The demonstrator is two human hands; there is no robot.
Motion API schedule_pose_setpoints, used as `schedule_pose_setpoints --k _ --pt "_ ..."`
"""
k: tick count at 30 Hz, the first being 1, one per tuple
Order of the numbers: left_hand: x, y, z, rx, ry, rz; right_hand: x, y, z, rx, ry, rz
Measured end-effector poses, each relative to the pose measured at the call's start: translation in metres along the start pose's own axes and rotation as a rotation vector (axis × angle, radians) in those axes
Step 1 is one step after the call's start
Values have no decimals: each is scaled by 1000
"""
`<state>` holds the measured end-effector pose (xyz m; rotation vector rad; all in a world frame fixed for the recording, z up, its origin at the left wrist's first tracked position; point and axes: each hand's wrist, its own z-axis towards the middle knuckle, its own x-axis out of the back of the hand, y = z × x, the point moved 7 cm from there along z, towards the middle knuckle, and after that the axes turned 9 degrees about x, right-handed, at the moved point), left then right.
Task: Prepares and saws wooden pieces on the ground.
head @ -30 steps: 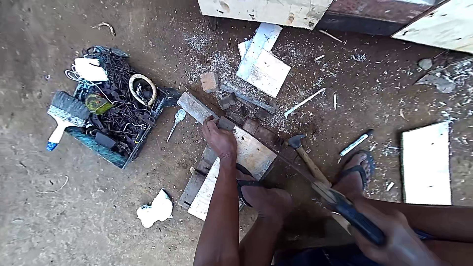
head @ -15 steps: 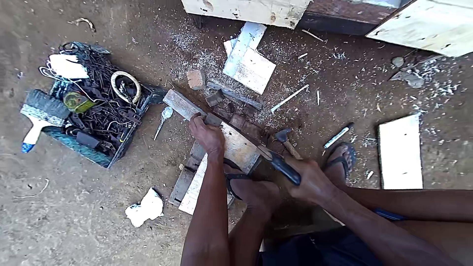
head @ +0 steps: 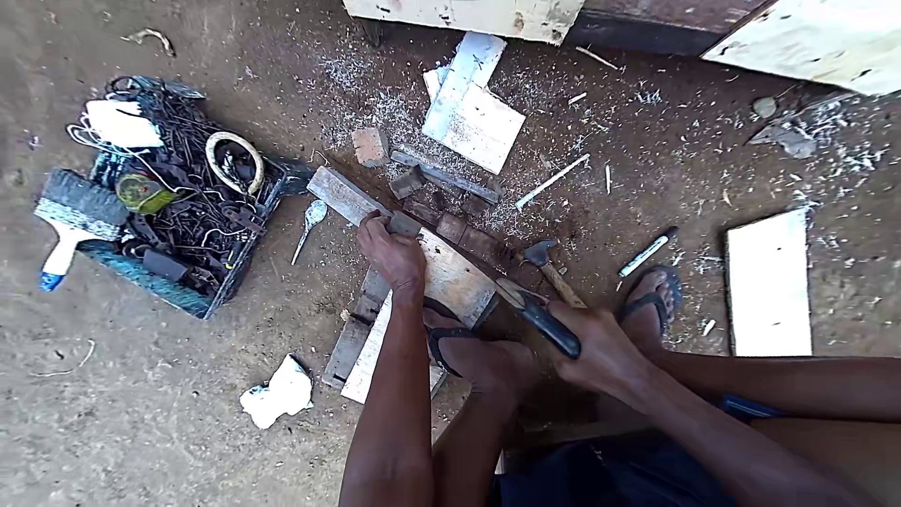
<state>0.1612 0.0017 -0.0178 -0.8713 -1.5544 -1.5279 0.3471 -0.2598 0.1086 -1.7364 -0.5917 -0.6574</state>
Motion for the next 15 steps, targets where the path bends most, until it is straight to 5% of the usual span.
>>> schedule_pose_setpoints --k 6,8,12,15 --pt "2 2 -4 4 -33 10 89 -20 -127 -163 -189 36" --pt "1 4 -3 2 -12 6 87 -19 -111 -189 -230 73" --pt "2 4 -3 -21 -10 1 6 -2 6 11 0 -21" --pt "5 1 -5 -39 -47 4 10 -5 -13 -20 -25 -18"
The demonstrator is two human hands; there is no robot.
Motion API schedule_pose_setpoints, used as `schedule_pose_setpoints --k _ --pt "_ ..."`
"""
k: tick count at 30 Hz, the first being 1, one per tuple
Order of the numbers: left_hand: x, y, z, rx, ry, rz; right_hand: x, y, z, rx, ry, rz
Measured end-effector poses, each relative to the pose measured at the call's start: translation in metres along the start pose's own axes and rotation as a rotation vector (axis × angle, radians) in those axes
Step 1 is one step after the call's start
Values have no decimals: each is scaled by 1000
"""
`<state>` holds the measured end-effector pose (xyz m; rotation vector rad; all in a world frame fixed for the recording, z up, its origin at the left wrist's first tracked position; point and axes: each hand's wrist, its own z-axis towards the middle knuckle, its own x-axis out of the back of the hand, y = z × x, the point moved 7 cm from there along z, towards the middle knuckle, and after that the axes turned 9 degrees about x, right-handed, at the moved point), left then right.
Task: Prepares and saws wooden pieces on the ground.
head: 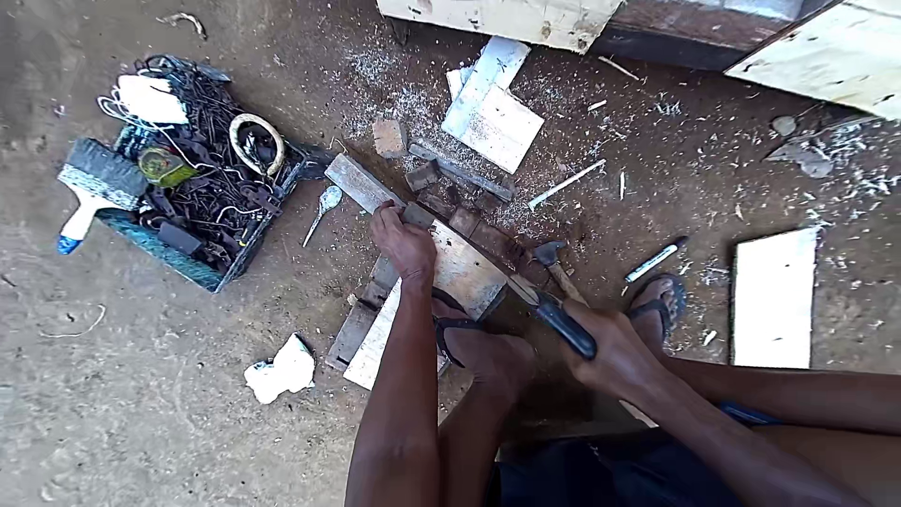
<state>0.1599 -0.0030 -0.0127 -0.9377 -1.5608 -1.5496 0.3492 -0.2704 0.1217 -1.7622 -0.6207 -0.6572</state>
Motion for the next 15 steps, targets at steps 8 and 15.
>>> schedule_pose_setpoints --k 8,15 --pt "-1 2 0 32 43 32 46 3 -71 -145 -168 114" --pt "4 -5 -6 19 -3 18 13 -1 -36 -11 21 4"
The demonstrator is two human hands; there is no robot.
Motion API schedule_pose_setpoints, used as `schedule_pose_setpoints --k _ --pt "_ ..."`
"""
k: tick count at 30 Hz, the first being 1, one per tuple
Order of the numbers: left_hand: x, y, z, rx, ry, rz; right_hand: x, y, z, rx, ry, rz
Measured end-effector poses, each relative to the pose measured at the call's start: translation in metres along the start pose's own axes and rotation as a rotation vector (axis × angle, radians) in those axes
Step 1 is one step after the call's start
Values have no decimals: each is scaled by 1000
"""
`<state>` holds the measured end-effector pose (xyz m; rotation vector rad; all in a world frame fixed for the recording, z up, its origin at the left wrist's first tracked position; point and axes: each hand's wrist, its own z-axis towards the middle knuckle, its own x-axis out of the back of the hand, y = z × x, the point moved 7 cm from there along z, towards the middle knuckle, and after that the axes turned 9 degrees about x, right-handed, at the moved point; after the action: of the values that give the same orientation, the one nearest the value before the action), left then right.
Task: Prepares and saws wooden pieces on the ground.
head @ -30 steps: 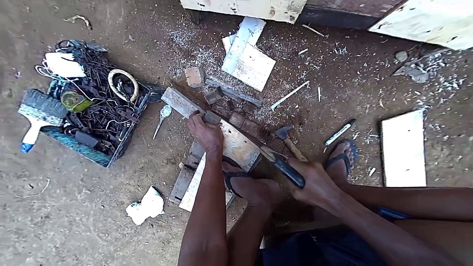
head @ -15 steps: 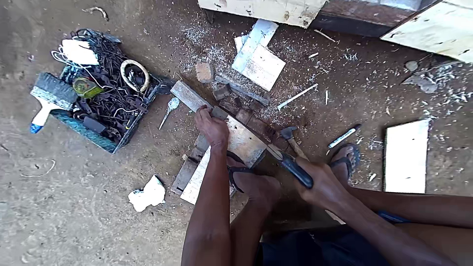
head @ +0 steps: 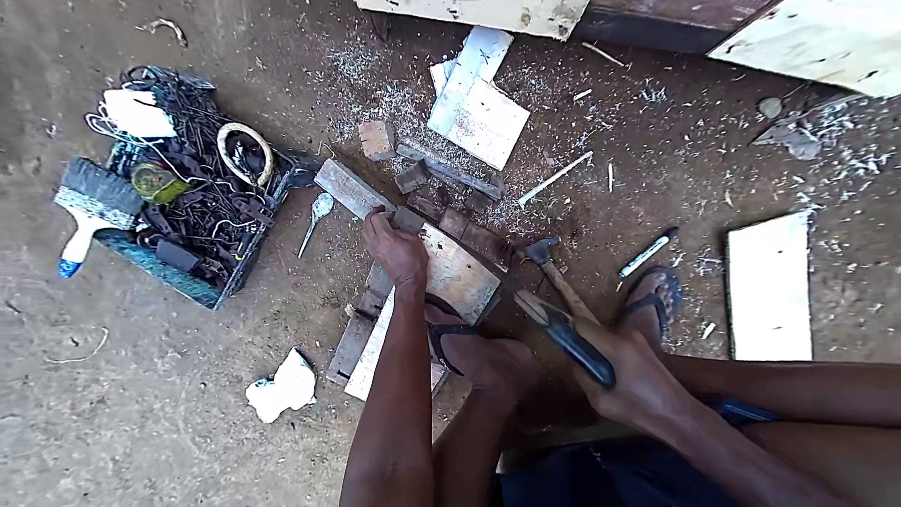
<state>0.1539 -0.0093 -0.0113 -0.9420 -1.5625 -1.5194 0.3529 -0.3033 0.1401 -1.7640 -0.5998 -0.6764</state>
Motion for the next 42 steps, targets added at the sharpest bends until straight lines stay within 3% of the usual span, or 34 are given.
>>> schedule_pose_setpoints --k 4,6,9,11,15,17,19,22,25,28,31,33,36,38,40,42 --pt "-4 6 4 28 43 -12 70 -7 -90 -161 -208 77" --pt "-3 5 4 31 53 -8 60 -6 -70 -141 -193 103" --pt "-6 4 9 43 32 12 -2 10 24 24 4 33" --pt "-7 5 12 31 25 17 -20 8 58 -3 -47 64" --pt "-5 6 14 23 12 28 31 2 -33 -29 -30 -17" --pt "-5 6 11 39 25 26 63 2 -74 -159 -180 87" --pt "-6 5 9 49 37 31 62 5 -68 -249 -262 173" --pt "-8 7 14 52 45 28 14 15 0 -4 -39 45" --pt "-8 6 15 35 38 31 -14 12 45 48 -2 21" --pt "-4 7 13 11 23 44 24 7 -18 6 -7 -17" --pt "-5 8 10 38 34 35 75 2 -83 -153 -213 91" --pt "-5 8 9 42 43 32 69 1 -76 -166 -235 138" --pt "-6 6 9 48 39 46 9 11 2 12 -11 34" --pt "-7 7 12 26 43 36 -14 14 42 20 -15 36" --pt "-3 5 10 2 29 29 -8 12 21 1 -25 32" --pt "-4 7 10 7 37 17 26 11 -35 -27 -34 11"
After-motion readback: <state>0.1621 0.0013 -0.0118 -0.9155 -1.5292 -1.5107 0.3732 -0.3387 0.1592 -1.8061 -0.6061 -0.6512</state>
